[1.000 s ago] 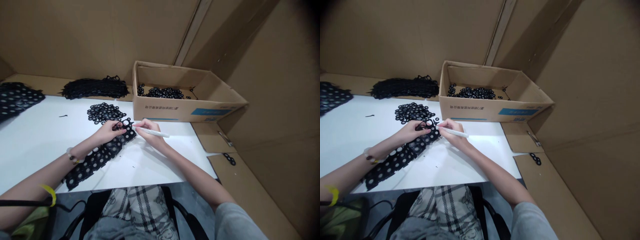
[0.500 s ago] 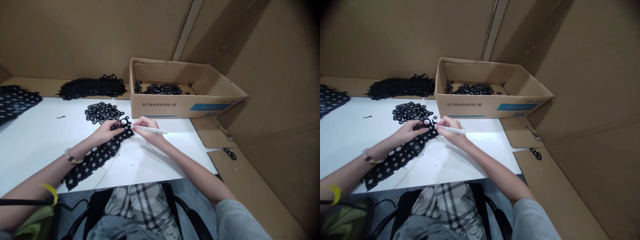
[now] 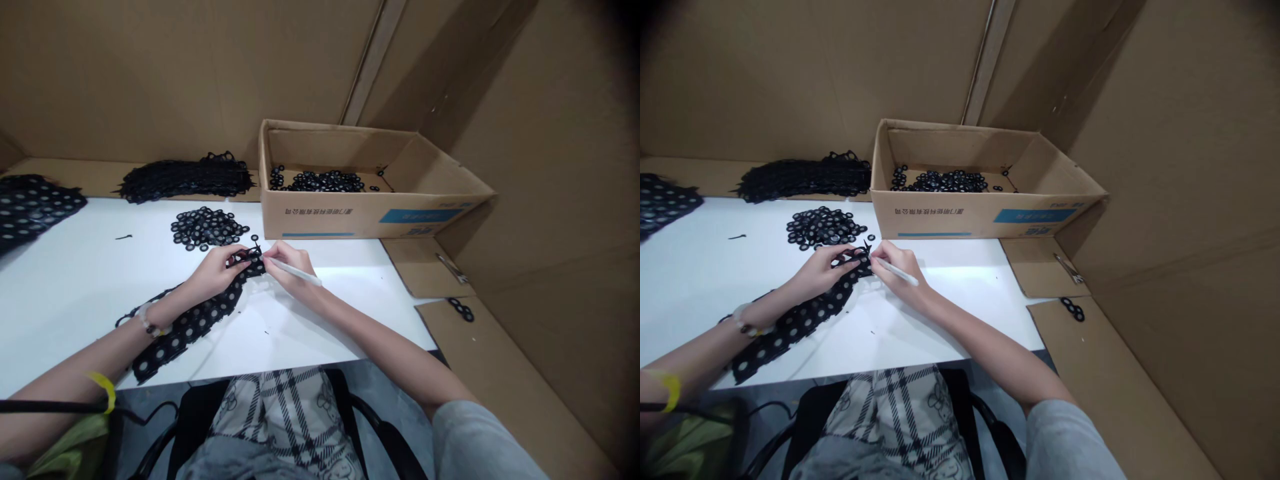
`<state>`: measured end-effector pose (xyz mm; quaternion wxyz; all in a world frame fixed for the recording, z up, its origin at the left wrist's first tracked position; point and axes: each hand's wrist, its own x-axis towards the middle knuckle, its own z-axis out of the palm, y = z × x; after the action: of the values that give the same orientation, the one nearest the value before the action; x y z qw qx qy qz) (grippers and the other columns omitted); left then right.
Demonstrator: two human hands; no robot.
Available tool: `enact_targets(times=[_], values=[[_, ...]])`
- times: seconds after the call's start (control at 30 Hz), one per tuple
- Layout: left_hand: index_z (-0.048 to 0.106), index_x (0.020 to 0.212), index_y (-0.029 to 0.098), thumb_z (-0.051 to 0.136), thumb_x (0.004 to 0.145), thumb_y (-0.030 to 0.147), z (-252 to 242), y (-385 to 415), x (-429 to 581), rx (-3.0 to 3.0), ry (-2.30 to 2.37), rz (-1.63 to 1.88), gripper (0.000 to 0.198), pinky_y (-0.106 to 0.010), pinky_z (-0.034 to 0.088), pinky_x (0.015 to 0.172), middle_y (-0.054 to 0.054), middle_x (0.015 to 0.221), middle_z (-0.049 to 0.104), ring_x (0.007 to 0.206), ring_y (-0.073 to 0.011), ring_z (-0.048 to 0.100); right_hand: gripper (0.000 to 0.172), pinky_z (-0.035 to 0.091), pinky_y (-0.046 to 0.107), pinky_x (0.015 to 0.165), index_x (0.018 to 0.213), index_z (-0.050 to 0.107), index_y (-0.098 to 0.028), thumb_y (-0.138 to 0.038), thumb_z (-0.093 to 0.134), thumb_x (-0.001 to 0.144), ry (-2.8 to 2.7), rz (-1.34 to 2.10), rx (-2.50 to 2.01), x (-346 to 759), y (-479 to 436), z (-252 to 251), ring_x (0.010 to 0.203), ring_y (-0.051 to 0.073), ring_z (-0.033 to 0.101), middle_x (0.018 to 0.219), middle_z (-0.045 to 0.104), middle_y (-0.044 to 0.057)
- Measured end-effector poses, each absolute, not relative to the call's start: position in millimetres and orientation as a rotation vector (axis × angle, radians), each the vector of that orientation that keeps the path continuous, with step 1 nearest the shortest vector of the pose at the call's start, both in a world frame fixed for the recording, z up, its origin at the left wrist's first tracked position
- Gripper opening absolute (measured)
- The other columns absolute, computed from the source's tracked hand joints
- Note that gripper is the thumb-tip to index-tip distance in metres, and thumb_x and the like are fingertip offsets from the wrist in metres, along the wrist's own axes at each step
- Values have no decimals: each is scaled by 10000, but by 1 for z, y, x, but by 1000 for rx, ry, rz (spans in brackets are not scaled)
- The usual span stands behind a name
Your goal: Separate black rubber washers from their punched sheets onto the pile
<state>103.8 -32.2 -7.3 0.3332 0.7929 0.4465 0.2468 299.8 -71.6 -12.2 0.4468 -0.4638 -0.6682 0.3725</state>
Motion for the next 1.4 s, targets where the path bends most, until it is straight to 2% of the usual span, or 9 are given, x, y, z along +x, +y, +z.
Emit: enact_targets(times=[0.17, 0.3, 0.43, 0.7, 0.9, 1.03, 1.17, 1.27, 1.4], values=[[673, 1012, 164, 572, 793, 499, -5, -30, 104, 1994, 1200, 651, 413, -334, 473, 806, -71, 1005, 718, 942, -264, 622, 132, 405, 249, 607, 810, 545, -212, -330, 521, 864, -1652, 880, -1159, 298, -72, -15, 657, 141, 568, 736, 619, -6], [657, 874, 149, 636, 719, 573, -8, -29, 104, 1819, 1312, 665, 452, -322, 478, 742, -61, 895, 711, 843, -235, 623, 116, 439, 260, 651, 835, 557, -211, -325, 543, 855, -1637, 867, -1127, 299, -68, -20, 709, 155, 608, 783, 648, 8], [638, 787, 148, 654, 702, 574, -9, -31, 106, 1760, 1310, 709, 434, -326, 476, 743, -56, 839, 704, 824, -233, 624, 109, 449, 264, 679, 847, 563, -210, -318, 548, 854, -1651, 885, -1105, 297, -69, -20, 750, 161, 626, 819, 661, 16], [685, 933, 164, 691, 687, 527, 1, -33, 106, 1674, 1248, 679, 439, -343, 487, 812, -59, 984, 730, 928, -256, 633, 152, 426, 256, 619, 792, 536, -213, -349, 531, 861, -1586, 870, -1192, 293, -73, -15, 672, 143, 576, 738, 618, -3], [647, 756, 171, 664, 699, 547, -2, -26, 101, 1775, 1326, 633, 381, -299, 459, 694, -30, 806, 704, 802, -221, 615, 229, 548, 311, 681, 760, 525, -212, -404, 650, 760, -1319, 1247, -1130, 299, -54, -25, 725, 165, 653, 800, 658, 8], [636, 742, 168, 662, 692, 541, -1, -23, 98, 1809, 1400, 529, 377, -277, 394, 612, -4, 691, 641, 671, -186, 563, 259, 581, 358, 735, 755, 513, -216, -408, 685, 731, -1176, 1368, -1046, 300, -49, -24, 716, 168, 679, 782, 659, 4], [625, 697, 176, 740, 607, 487, 1, -18, 91, 1810, 1355, 329, 344, -265, 364, 580, 23, 627, 599, 617, -170, 527, 247, 574, 369, 765, 748, 526, -211, -395, 690, 729, -1180, 1370, -1030, 300, -49, -25, 741, 166, 682, 828, 674, 18], [615, 687, 182, 742, 611, 463, 2, -16, 88, 1815, 1247, 320, 317, -258, 363, 574, 37, 618, 593, 598, -155, 511, 219, 551, 332, 748, 712, 557, -194, -370, 687, 721, -1316, 1341, -1084, 300, -47, -31, 824, 175, 665, 878, 685, 41], [660, 740, 172, 736, 608, 492, 3, -18, 90, 1842, 1296, 382, 354, -256, 350, 553, 35, 604, 591, 572, -146, 493, 176, 492, 271, 666, 700, 575, -185, -339, 658, 726, -1432, 1224, -1145, 301, -45, -33, 718, 144, 613, 757, 649, 7]])
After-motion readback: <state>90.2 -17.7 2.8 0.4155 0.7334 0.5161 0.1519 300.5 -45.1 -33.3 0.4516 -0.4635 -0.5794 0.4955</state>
